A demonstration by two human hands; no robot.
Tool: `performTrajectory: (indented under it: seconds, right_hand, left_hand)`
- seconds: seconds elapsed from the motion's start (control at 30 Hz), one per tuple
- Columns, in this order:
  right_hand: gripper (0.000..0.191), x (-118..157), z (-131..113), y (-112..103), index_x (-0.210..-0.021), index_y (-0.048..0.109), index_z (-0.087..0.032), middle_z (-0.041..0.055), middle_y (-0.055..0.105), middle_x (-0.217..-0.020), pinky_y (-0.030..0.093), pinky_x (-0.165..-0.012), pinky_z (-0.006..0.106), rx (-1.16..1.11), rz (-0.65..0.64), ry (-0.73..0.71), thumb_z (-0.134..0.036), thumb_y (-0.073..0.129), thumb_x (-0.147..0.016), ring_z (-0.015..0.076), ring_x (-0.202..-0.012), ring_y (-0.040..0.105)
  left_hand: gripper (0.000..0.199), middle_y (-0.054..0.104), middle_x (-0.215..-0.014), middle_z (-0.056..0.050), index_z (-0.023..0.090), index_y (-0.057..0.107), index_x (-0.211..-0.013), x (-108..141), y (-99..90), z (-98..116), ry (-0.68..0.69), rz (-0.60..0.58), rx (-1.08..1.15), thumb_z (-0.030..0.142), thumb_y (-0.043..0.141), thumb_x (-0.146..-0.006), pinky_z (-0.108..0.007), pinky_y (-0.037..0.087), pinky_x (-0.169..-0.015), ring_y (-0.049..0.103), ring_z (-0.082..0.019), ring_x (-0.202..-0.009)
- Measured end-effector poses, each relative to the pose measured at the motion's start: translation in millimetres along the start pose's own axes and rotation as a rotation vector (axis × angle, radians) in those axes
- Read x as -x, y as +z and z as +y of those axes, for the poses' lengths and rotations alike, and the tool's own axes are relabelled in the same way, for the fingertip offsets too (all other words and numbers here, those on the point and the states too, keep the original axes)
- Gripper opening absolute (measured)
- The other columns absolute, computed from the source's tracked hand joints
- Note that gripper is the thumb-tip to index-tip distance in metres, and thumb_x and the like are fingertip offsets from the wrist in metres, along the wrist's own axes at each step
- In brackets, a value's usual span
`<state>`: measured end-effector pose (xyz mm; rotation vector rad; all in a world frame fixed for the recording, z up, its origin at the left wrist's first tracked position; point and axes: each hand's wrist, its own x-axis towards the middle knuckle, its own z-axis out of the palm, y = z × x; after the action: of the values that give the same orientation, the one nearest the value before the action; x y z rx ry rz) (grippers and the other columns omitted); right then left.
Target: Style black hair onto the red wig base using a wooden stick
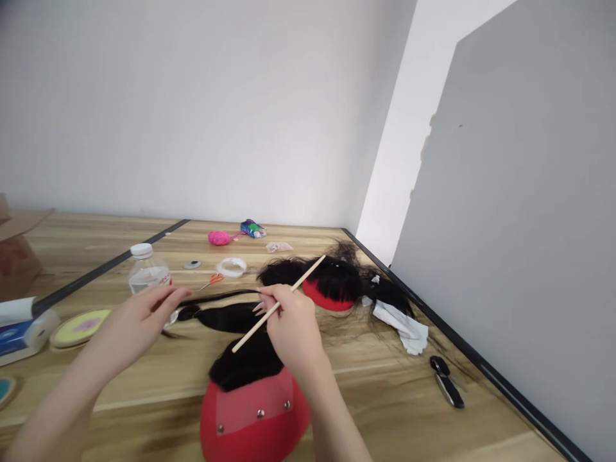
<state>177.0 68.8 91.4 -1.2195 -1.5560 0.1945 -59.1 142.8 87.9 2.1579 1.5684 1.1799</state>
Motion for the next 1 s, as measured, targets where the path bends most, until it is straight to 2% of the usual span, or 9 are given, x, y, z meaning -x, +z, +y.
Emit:
performTrajectory:
  seconds: [0.1, 0.2, 0.23, 0.33, 0.4, 0.47, 0.57, 0.73, 1.0]
  right_hand:
    - [0.018, 1.1, 0.1, 0.3, -0.091, 0.071, -0.019, 0.0044, 0.073, -0.078, 0.054, -0.068, 0.026, 0.052, 0.008, -0.037, -0.015, 0.054, -0.087, 0.0167, -0.07, 0.069]
    - [0.02, 4.1, -0.1, 5.1, -0.093, 0.071, -0.017, 0.0062, 0.074, -0.083, 0.053, -0.071, 0.027, 0.078, -0.023, -0.071, -0.013, 0.052, -0.088, 0.0177, -0.075, 0.069]
    - [0.021, 5.1, -0.3, 6.8, -0.093, 0.071, -0.016, 0.0068, 0.074, -0.084, 0.053, -0.071, 0.027, 0.087, -0.037, -0.084, -0.013, 0.052, -0.088, 0.0184, -0.076, 0.069]
    - [0.024, 6.9, -1.7, 10.7, -0.097, 0.072, -0.015, 0.0086, 0.074, -0.087, 0.053, -0.074, 0.03, 0.118, -0.068, -0.124, -0.012, 0.05, -0.089, 0.0207, -0.08, 0.069]
    - [0.026, 7.2, -3.6, 11.8, -0.1, 0.072, -0.015, 0.009, 0.074, -0.09, 0.052, -0.076, 0.031, 0.125, -0.085, -0.145, -0.011, 0.049, -0.089, 0.0216, -0.083, 0.069]
    - [0.026, 7.4, -5.6, 12.1, -0.1, 0.072, -0.014, 0.0092, 0.074, -0.091, 0.052, -0.077, 0.031, 0.119, -0.099, -0.16, -0.01, 0.049, -0.089, 0.0217, -0.084, 0.069]
    - [0.025, 8.4, -6.9, 12.2, -0.097, 0.073, -0.013, 0.0095, 0.074, -0.087, 0.053, -0.074, 0.03, 0.12, -0.107, -0.158, -0.011, 0.049, -0.089, 0.0219, -0.081, 0.069]
    - [0.024, 9.5, -3.3, 9.3, -0.095, 0.073, -0.013, 0.0098, 0.074, -0.086, 0.053, -0.074, 0.03, 0.141, -0.081, -0.13, -0.01, 0.05, -0.087, 0.0213, -0.081, 0.069]
    - [0.019, 0.9, 10.9, -14.0, -0.087, 0.072, -0.017, 0.0062, 0.074, -0.08, 0.055, -0.068, 0.026, 0.084, 0.039, 0.005, -0.014, 0.053, -0.085, 0.0181, -0.072, 0.071]
  left_hand:
    - [0.036, 0.067, -0.094, -0.009, 0.024, 0.072, -0.091, 2.7, 0.3, 6.7, 0.119, 0.038, -0.009, 0.052, 0.051, -0.082, -0.033, 0.048, -0.073, 0.059, -0.029, -0.096]
    - [0.034, 0.066, -0.106, -0.008, 0.026, 0.07, -0.098, 14.2, 9.4, 31.1, 0.162, -0.04, 0.141, 0.051, 0.051, -0.084, -0.027, 0.049, -0.06, 0.059, -0.027, -0.102]
    - [0.032, 0.066, -0.11, -0.007, 0.026, 0.068, -0.101, 18.6, 14.0, 40.2, 0.19, -0.059, 0.189, 0.049, 0.053, -0.084, -0.027, 0.05, -0.06, 0.059, -0.027, -0.106]
    - [0.023, 0.067, -0.109, -0.004, 0.026, 0.063, -0.103, 28.4, 29.4, 60.5, 0.287, -0.064, 0.255, 0.036, 0.058, -0.083, -0.036, 0.05, -0.087, 0.06, -0.023, -0.105]
    - [0.012, 0.067, -0.103, -0.003, 0.024, 0.06, -0.093, 30.9, 37.9, 65.5, 0.317, -0.047, 0.299, 0.027, 0.057, -0.083, -0.036, 0.049, -0.088, 0.062, -0.021, -0.099]
    - [0.004, 0.066, -0.097, -0.002, 0.022, 0.058, -0.082, 30.8, 42.7, 64.9, 0.322, -0.011, 0.322, 0.021, 0.054, -0.082, -0.034, 0.049, -0.085, 0.062, -0.019, -0.094]
    - [0.01, 0.064, -0.09, -0.002, 0.022, 0.061, -0.076, 29.1, 42.9, 59.7, 0.313, 0.033, 0.307, 0.018, 0.053, -0.08, -0.033, 0.049, -0.081, 0.061, -0.019, -0.088]
    - [0.013, 0.065, -0.083, 0.0, 0.024, 0.066, -0.075, 26.8, 35.5, 53.1, 0.272, -0.022, 0.297, 0.021, 0.054, -0.08, -0.028, 0.049, -0.071, 0.062, -0.016, -0.077]
    - [0.015, 0.07, -0.087, -0.001, 0.026, 0.069, -0.076, 11.2, 23.0, 22.8, 0.153, -0.006, 0.172, 0.034, 0.057, -0.079, -0.029, 0.047, -0.069, 0.064, -0.021, -0.084]
